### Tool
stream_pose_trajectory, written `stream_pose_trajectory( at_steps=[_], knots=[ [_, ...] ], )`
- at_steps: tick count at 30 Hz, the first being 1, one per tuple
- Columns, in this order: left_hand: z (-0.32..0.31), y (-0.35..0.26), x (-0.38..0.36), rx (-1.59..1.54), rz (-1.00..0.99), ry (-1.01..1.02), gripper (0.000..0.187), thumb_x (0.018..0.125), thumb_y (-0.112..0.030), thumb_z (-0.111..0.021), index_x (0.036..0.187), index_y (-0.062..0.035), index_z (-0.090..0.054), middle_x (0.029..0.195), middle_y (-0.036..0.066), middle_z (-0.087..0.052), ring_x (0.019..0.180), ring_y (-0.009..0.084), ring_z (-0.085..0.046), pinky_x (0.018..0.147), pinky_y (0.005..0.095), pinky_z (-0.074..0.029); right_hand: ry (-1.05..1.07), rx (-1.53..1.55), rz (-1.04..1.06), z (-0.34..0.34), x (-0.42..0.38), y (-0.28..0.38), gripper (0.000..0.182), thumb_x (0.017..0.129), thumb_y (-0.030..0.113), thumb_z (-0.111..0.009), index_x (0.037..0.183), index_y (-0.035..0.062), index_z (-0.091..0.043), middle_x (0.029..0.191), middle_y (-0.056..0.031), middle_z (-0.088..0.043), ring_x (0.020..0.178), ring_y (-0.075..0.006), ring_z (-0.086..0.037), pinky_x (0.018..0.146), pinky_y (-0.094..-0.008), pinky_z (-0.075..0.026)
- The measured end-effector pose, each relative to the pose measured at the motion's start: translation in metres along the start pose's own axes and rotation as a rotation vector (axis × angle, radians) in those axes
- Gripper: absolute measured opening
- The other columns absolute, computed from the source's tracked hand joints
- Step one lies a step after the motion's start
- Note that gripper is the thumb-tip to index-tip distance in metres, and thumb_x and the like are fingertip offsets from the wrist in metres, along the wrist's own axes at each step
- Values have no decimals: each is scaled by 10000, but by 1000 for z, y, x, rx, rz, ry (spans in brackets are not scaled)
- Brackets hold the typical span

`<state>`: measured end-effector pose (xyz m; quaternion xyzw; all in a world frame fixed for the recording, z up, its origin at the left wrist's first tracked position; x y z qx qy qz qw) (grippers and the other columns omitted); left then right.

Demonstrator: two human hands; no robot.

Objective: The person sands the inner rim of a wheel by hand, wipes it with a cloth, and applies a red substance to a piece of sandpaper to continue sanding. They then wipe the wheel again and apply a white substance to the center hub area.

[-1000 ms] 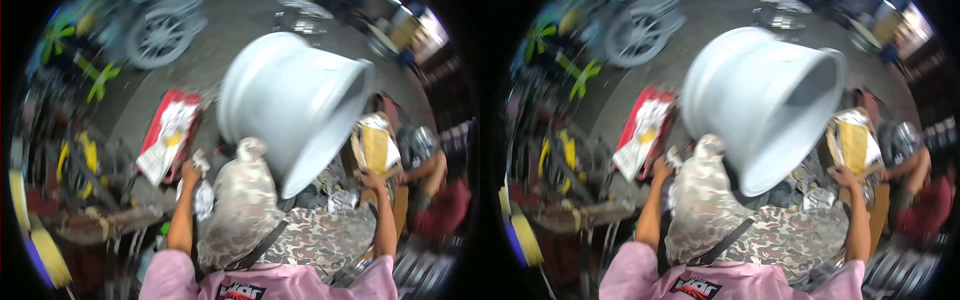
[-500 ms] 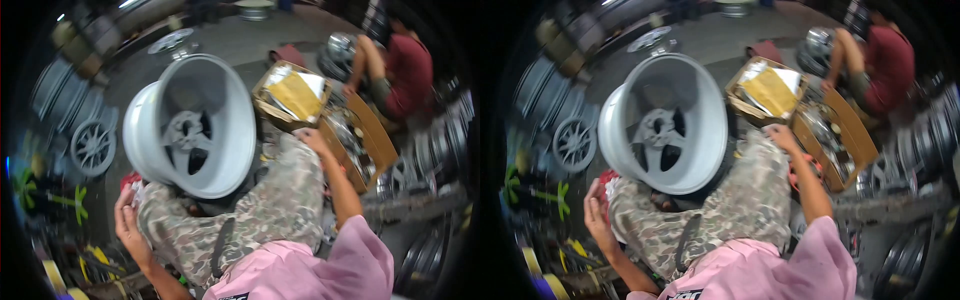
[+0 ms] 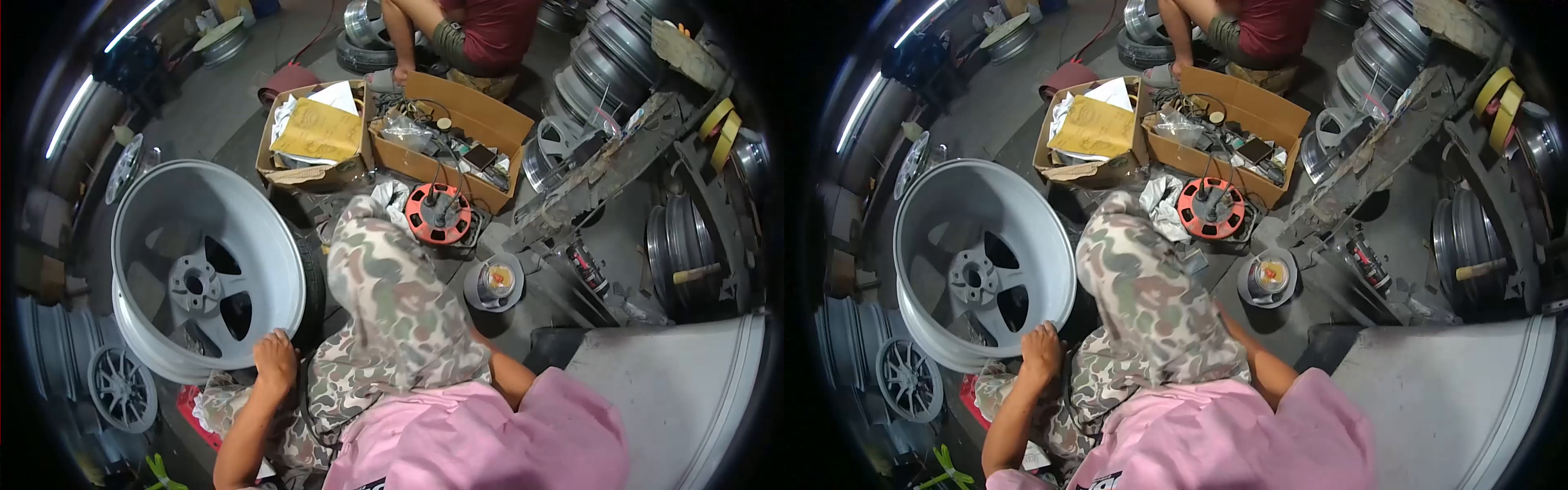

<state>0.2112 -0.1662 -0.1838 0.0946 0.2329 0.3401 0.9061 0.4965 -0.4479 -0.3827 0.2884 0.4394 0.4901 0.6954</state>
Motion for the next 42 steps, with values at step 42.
stream_pose_trajectory(
  at_steps=[42],
  knots=[
    [135,10,93,-508,112,98,302,851,-177,-727,1114,-29,-717,1056,196,-715,968,397,-691,850,478,-563,-1364,114,-101,345,228,49,210,883,178,-785,1010,18,-738,905,-139,-742,817,-299,-699,754,-397,-528]
  ],
)
Point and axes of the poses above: each hand's wrist, its own x-axis towards the middle knuckle, its own z-axis out of the back of the hand, y = z × x, the point moved 8 cm from there along x, towards the middle knuckle
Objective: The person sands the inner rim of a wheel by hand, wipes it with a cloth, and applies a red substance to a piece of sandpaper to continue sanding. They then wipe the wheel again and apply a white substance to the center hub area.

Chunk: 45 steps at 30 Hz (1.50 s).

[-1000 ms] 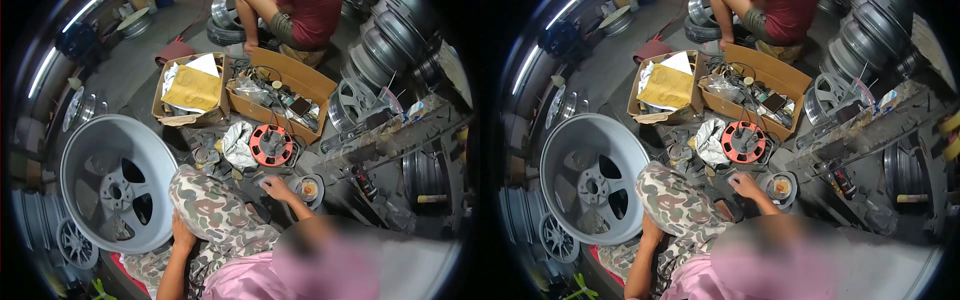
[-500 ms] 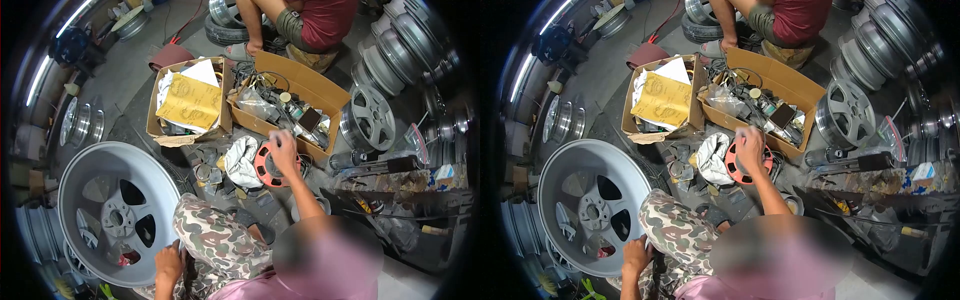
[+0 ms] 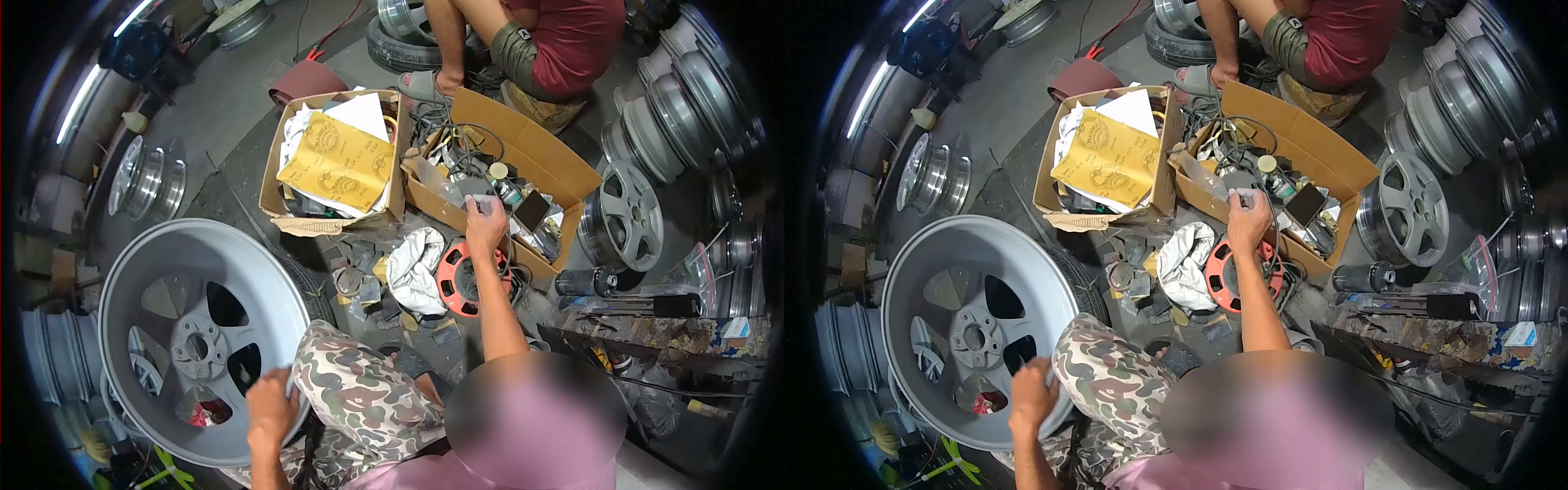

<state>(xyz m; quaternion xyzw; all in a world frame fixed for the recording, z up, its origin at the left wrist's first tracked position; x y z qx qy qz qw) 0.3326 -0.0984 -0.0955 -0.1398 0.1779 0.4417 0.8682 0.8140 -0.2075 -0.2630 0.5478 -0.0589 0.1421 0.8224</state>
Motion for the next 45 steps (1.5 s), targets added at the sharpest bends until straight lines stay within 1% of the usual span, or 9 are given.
stream_pose_trajectory(
  at_steps=[6,10,13,15,19,23,30,36,45],
  knots=[
    [115,-49,24,-241,-1,-501,178,938,-80,-662,1081,13,-714,960,200,-712,913,392,-692,793,429,-535,159,471,-100,41,-41,67,177,916,62,-763,1070,-16,-725,967,-76,-734,896,-121,-668,810,-282,-530],
    [146,-124,33,-501,-445,-584,217,898,-8,-712,1115,3,-719,988,150,-715,864,272,-708,763,329,-554,326,583,-43,61,-62,109,201,966,15,-688,1147,-67,-709,1094,-99,-732,995,-128,-671,917,-274,-523],
    [140,-178,44,-568,-671,-494,389,898,-131,-764,1247,12,-672,1198,182,-688,1058,344,-693,916,388,-544,414,531,48,77,-78,148,198,965,12,-670,1146,-52,-721,1078,-95,-743,957,-138,-685,867,-289,-537],
    [125,-191,60,-570,-663,-474,512,889,-199,-784,1324,19,-624,1183,207,-679,1072,361,-685,901,385,-551,572,403,181,83,-94,176,205,946,8,-676,1139,-30,-732,1047,-108,-751,925,-160,-702,829,-293,-542],
    [68,-180,94,-1040,-477,35,344,934,-97,-756,1237,48,-681,1005,70,-751,884,124,-684,791,283,-553,455,570,152,92,-119,188,314,870,45,-799,1164,5,-696,1028,-80,-729,890,-147,-693,799,-290,-544],
    [54,-150,100,-1459,-359,19,112,944,-85,-753,1022,-5,-760,858,-17,-706,765,34,-604,702,225,-521,391,704,59,91,-123,188,384,853,67,-833,1196,2,-672,1001,-43,-687,849,-122,-656,774,-271,-533],
    [44,-140,91,-1522,-276,61,111,928,-111,-781,911,-9,-738,818,-10,-690,739,66,-637,717,253,-565,581,730,-94,67,-146,184,158,935,100,-775,929,-28,-683,831,-9,-659,706,-64,-617,648,-214,-503],
    [38,-139,85,-1546,-200,70,125,932,-123,-775,892,-14,-731,817,10,-699,710,102,-669,710,269,-586,633,749,-334,68,-151,181,157,950,137,-767,950,-9,-710,823,-17,-693,640,-67,-634,571,-215,-516],
    [34,-135,84,-1576,-227,7,202,909,-82,-789,1064,20,-708,872,33,-705,766,119,-686,753,278,-588,685,871,-277,62,-159,187,230,932,72,-768,1109,-34,-666,960,-58,-727,712,-77,-672,596,-223,-547]
  ],
)
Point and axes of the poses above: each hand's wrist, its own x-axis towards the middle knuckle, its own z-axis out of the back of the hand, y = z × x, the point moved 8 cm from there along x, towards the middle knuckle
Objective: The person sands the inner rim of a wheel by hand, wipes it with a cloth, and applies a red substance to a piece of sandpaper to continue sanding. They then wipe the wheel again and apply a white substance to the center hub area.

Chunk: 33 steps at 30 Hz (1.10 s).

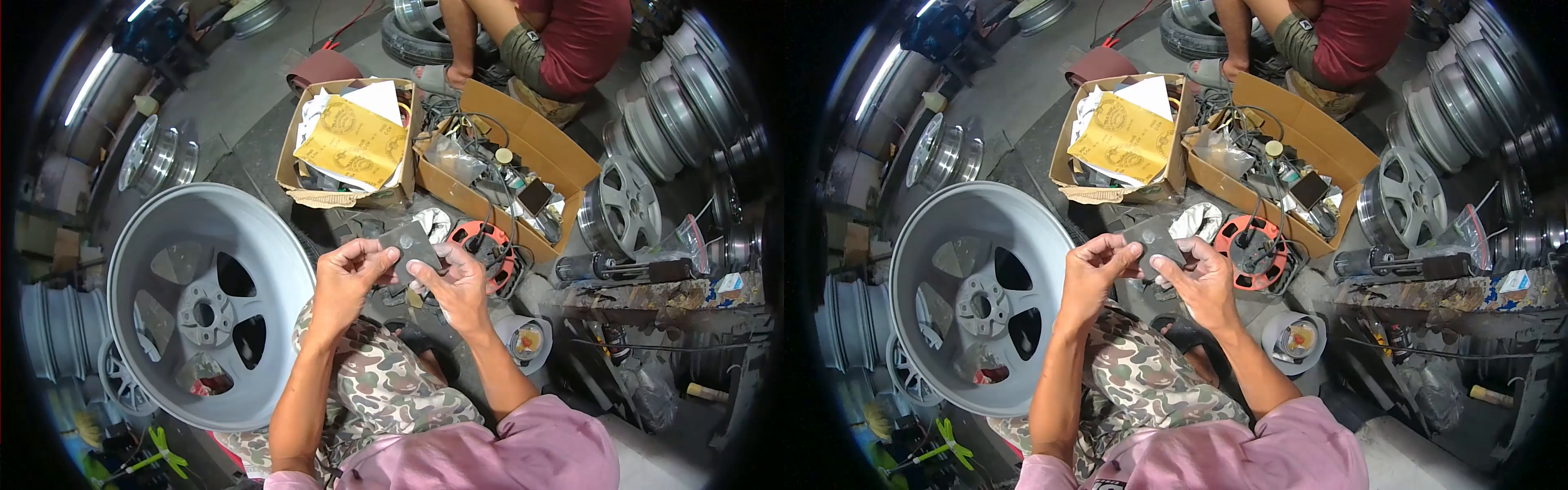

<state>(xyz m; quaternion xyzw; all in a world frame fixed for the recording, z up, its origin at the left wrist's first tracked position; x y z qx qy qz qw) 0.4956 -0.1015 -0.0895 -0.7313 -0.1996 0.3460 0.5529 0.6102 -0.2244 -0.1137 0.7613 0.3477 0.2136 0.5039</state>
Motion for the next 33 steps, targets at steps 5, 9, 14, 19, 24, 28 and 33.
stream_pose_trajectory(
  at_steps=[5,9,14,19,24,28,33],
  knots=[
    [-39,-76,-38,935,-708,68,576,759,-2,-807,1309,-77,-655,1281,137,-598,1091,308,-633,920,381,-537,-59,40,-170,12,8,-5,310,939,54,-748,1201,3,-592,981,-84,-726,701,-91,-678,559,-207,-530],
    [-49,-62,-46,1155,-813,163,444,787,4,-773,1220,-35,-685,1097,117,-668,968,334,-634,852,402,-540,6,121,-269,8,5,-16,356,970,82,-716,1278,47,-539,999,-89,-701,671,-90,-652,543,-209,-500],
    [-19,-48,-28,813,-609,-63,152,889,-20,-762,1040,2,-766,789,84,-707,718,193,-670,704,295,-535,-23,109,-183,18,5,-18,405,968,156,-743,1293,5,-554,1018,-56,-671,830,-76,-627,691,-224,-512],
    [-1,-4,-12,121,-60,-51,164,957,-110,-749,1014,44,-746,841,32,-707,766,106,-655,723,272,-564,57,16,-214,15,-1,-21,252,928,167,-798,1093,4,-701,917,6,-683,760,-31,-586,640,-209,-479],
    [5,3,-9,57,1,-58,174,954,-135,-755,1004,31,-742,865,38,-711,751,116,-663,730,278,-574,5,-48,-163,15,-1,-16,152,938,160,-785,947,14,-742,759,46,-661,659,-14,-562,600,-198,-474],
    [12,5,-14,13,51,-44,178,951,-149,-758,1007,19,-735,871,44,-714,750,126,-677,736,274,-570,51,-125,-178,6,-2,-8,137,950,152,-768,942,17,-745,790,40,-683,673,-12,-577,581,-202,-481],
    [34,-30,-43,-47,-57,-101,177,948,-156,-764,975,16,-728,821,26,-693,747,100,-654,707,248,-532,190,97,-204,-38,-5,5,182,1020,144,-655,1126,0,-693,1036,-33,-712,934,-79,-650,847,-266,-528]
  ],
)
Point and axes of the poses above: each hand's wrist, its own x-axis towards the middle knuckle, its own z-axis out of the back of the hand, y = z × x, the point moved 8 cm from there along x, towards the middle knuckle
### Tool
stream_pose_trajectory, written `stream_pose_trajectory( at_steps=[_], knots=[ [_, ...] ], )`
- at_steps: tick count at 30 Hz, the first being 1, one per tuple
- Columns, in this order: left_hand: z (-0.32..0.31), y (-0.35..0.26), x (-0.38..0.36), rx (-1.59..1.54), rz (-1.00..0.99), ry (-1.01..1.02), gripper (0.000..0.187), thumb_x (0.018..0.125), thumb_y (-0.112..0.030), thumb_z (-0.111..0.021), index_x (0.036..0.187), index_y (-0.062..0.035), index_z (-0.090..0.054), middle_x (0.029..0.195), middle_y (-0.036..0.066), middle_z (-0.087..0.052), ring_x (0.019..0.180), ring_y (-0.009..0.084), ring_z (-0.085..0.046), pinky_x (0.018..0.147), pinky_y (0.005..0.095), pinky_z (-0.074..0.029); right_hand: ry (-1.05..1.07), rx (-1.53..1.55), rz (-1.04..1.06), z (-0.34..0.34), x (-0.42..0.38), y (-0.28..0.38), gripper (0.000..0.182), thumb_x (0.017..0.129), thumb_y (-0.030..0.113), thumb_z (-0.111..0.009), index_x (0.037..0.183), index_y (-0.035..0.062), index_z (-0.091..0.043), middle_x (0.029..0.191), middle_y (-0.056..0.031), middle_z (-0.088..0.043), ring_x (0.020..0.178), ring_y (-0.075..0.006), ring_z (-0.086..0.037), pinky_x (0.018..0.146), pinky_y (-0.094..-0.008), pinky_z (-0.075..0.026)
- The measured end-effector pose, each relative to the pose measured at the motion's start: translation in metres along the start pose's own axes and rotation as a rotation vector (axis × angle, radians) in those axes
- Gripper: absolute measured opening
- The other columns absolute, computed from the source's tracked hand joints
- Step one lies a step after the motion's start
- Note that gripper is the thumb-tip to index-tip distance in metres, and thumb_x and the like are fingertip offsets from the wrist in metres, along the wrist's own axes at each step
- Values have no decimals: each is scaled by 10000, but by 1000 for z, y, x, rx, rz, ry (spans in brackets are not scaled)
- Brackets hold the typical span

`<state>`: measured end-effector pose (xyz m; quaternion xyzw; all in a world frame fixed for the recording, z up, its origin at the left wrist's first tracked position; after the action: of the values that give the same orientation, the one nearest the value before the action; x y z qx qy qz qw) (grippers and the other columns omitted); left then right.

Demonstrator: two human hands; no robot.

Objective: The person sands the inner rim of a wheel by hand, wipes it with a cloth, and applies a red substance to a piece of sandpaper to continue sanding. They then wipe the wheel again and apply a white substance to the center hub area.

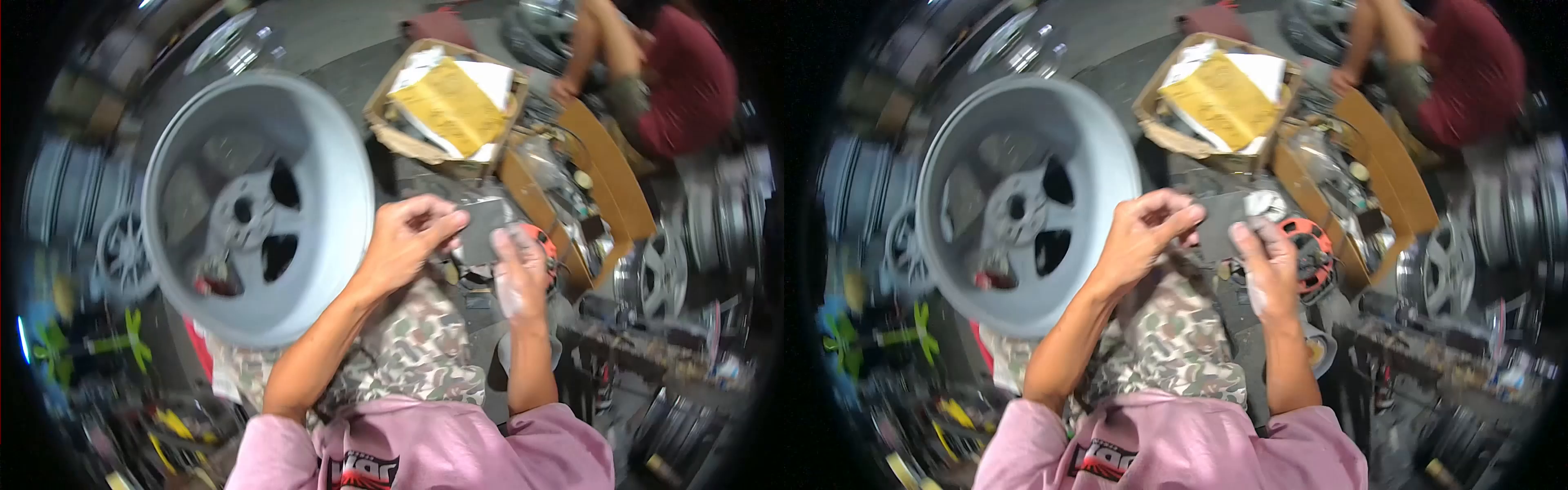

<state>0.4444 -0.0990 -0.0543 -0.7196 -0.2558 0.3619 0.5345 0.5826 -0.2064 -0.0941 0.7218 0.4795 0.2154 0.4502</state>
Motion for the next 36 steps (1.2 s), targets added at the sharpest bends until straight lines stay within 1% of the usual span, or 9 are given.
stream_pose_trajectory(
  at_steps=[6,8,13,15,17,25,27,32,36],
  knots=[
    [71,-74,-56,76,-312,-99,180,949,-148,-752,1059,-5,-748,885,32,-742,810,90,-679,741,245,-531,281,-148,162,-126,8,29,352,1077,145,-541,1353,-67,-597,1138,-82,-686,1047,-142,-646,947,-310,-518],
    [112,-132,-111,725,-604,-474,198,923,-124,-751,1110,-59,-757,988,43,-760,930,112,-696,803,289,-539,437,-487,175,-157,18,20,345,1068,141,-551,1349,-50,-616,1141,-90,-685,1038,-160,-647,932,-314,-516],
    [208,-217,-201,1040,-840,-988,300,981,-184,-691,1249,-55,-719,1212,92,-727,1033,156,-699,912,277,-535,983,-1285,354,-157,23,-152,303,954,131,-674,1231,17,-723,1154,-168,-654,1004,-344,-626,917,-408,-518],
    [191,-230,-196,1116,-1034,-985,438,1013,-371,-619,1155,39,-680,1102,227,-722,1039,334,-700,905,424,-538,1040,-1305,388,-155,5,-206,314,940,137,-686,1228,18,-721,1154,-158,-654,1009,-351,-614,927,-421,-515],
    [270,-209,-149,1039,-676,-835,414,951,-271,-694,1215,45,-651,1132,230,-708,1058,344,-693,907,398,-536,1086,-1310,402,-156,-19,-223,325,925,143,-699,1224,18,-720,1155,-149,-655,1014,-359,-602,936,-433,-513],
    [289,-169,-110,714,-540,-667,292,973,-187,-543,1139,34,-637,1058,323,-654,1005,475,-634,894,484,-504,1018,-1349,247,-170,-54,-213,308,1014,161,-586,1277,37,-688,1302,-135,-645,1088,-332,-556,990,-435,-481],
    [284,-174,-127,955,-807,-783,287,974,-177,-525,1139,34,-628,1065,329,-645,1013,494,-626,895,505,-496,938,-1045,-149,-197,-93,-186,345,1039,154,-546,1320,-22,-639,1308,-179,-638,1132,-360,-564,1038,-429,-429],
    [283,-171,-125,911,-729,-781,293,971,-179,-528,1135,45,-623,1074,326,-642,1013,502,-617,896,507,-498,1092,-1526,448,-168,-47,-217,335,982,41,-617,1307,86,-682,1295,-127,-642,1038,-307,-559,929,-392,-491],
    [278,-168,-127,1079,-1115,-770,271,964,-158,-530,1118,41,-629,1054,316,-643,984,495,-615,892,501,-500,938,-1176,197,-190,-96,-193,414,926,-12,-678,1326,96,-674,1323,-122,-640,1041,-272,-541,845,-340,-500]
  ],
)
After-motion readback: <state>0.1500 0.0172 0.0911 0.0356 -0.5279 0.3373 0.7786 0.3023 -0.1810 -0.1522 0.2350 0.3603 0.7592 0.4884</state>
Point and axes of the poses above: each hand's wrist, its own x-axis towards the middle knuckle, its own z-axis out of the back of the hand, y = z × x, the point moved 8 cm from there along x, towards the middle knuckle
